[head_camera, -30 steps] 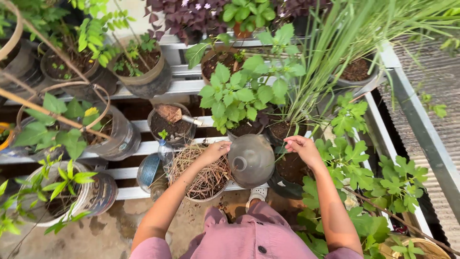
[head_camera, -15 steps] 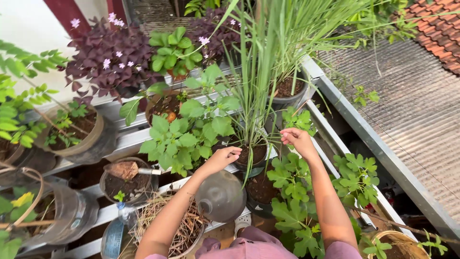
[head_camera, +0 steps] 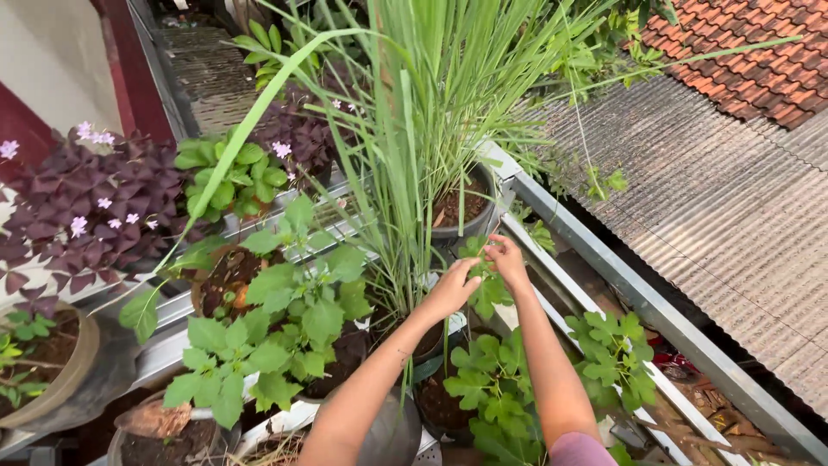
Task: Tending to and organizing various potted plants in a balcony garden.
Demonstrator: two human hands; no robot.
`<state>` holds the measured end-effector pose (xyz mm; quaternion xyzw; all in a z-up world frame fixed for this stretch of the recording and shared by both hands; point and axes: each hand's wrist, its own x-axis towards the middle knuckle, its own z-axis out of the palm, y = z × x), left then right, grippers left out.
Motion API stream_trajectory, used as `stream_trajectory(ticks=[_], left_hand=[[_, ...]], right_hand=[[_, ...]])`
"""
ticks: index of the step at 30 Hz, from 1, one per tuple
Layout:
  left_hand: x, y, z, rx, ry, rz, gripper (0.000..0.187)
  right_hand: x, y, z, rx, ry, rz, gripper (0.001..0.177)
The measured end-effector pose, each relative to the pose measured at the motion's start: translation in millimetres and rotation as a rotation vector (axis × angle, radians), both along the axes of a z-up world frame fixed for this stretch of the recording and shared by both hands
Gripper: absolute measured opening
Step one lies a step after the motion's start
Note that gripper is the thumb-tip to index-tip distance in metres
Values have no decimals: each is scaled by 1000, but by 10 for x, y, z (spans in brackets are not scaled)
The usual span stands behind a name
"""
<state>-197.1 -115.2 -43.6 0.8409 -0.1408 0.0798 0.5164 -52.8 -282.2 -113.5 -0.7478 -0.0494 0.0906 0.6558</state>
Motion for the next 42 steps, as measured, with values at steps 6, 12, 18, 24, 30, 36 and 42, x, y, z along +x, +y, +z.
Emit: stream_trajectory(ticks=[6,12,18,24,30,36,42], left_hand=[[966,-126,-567,133,-13,352,57],[1457,167,-859,544,-120,396,52],[1845,524,-1206,1028,-64,412,55],[1872,875,-1257,1337,73,361,57],[1493,1140,-700,1651,306,326,60],[1527,1524,-1048,1743,348,377,65],[1447,1625,-967,1611,365,391,69]], right_hand=[[557,386,-769,107,168,-55,69],[1110,799,-1546,226,124,-219,98],[1422,1082,-1839,165,30,-369,119],[1254,1331,-1631,-70,-34,-533,136],[1219,1453,-1593,38,-51,-584,123],[1309,1324,-1522,3,5,-583,126],[1323,1022,-710,-188,334,-417,119]])
